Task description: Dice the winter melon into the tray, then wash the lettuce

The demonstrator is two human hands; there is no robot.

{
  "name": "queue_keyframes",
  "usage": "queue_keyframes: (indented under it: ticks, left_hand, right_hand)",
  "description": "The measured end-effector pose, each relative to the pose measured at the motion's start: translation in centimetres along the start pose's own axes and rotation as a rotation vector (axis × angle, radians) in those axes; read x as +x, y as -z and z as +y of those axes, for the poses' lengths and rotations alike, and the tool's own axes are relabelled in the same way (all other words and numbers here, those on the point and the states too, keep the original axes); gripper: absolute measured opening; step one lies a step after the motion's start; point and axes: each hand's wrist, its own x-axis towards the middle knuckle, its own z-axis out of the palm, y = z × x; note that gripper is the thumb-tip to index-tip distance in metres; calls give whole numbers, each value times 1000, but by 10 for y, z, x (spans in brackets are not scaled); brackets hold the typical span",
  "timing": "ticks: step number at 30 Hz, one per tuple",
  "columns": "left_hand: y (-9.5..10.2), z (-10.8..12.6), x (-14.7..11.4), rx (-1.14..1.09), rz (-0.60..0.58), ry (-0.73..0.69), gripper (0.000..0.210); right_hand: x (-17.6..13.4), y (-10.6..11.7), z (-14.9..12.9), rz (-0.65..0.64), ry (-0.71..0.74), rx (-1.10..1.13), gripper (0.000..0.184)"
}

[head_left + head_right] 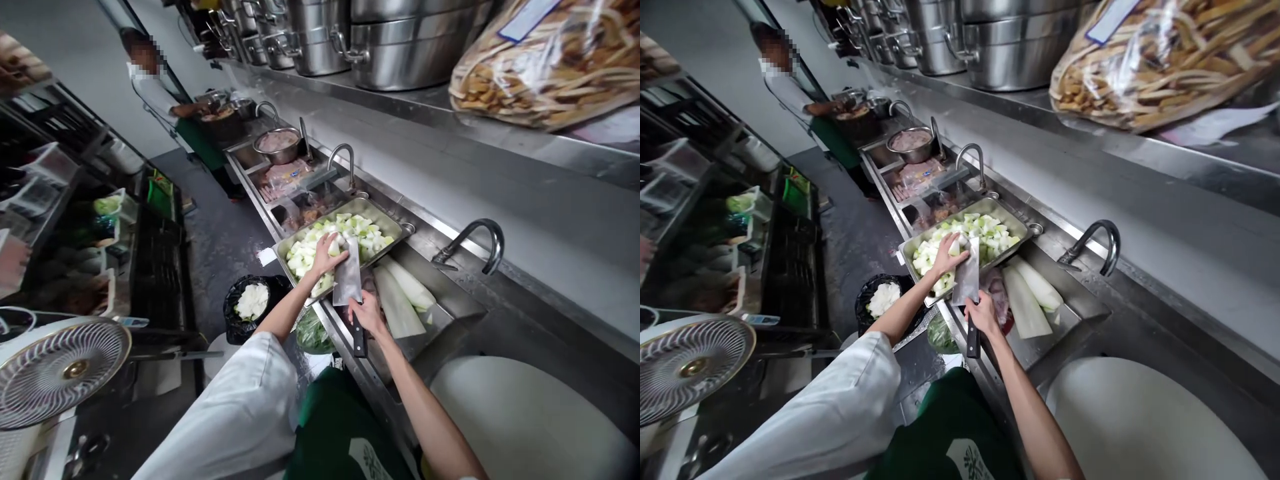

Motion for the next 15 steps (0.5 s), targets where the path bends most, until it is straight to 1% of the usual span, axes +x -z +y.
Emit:
queue_keyframes:
  ticks: [2, 4, 6, 8, 10, 12, 14, 15]
  left_hand:
    - [-9, -11, 18, 90, 14, 55, 84]
    - [-22, -15, 32, 197, 7, 67, 87]
    - [-36, -15, 46, 270, -30, 51, 89]
    - [-51, -13, 59, 305, -78, 49, 87]
    - [-65, -8, 74, 335, -125, 60, 81]
    - [-76, 1, 89, 362, -176, 57, 74]
    - [-87, 15, 98, 373, -196, 32, 67]
    - [-93, 24, 99, 366, -177, 14, 64]
  right_hand:
    - [-6, 10, 2, 42, -38, 37, 52]
    - [-25, 29, 6, 134, -57, 23, 53]
    - [-54, 55, 14, 268, -65, -40, 53]
    - [-91, 86, 25, 417, -89, -143, 51]
    - [-134, 117, 37, 552, -139, -307, 47]
    - [-179, 147, 49, 655, -224, -557, 38]
    - [-222, 171, 60, 733, -358, -834, 30]
    - [-241, 180, 66, 763, -436, -953, 31]
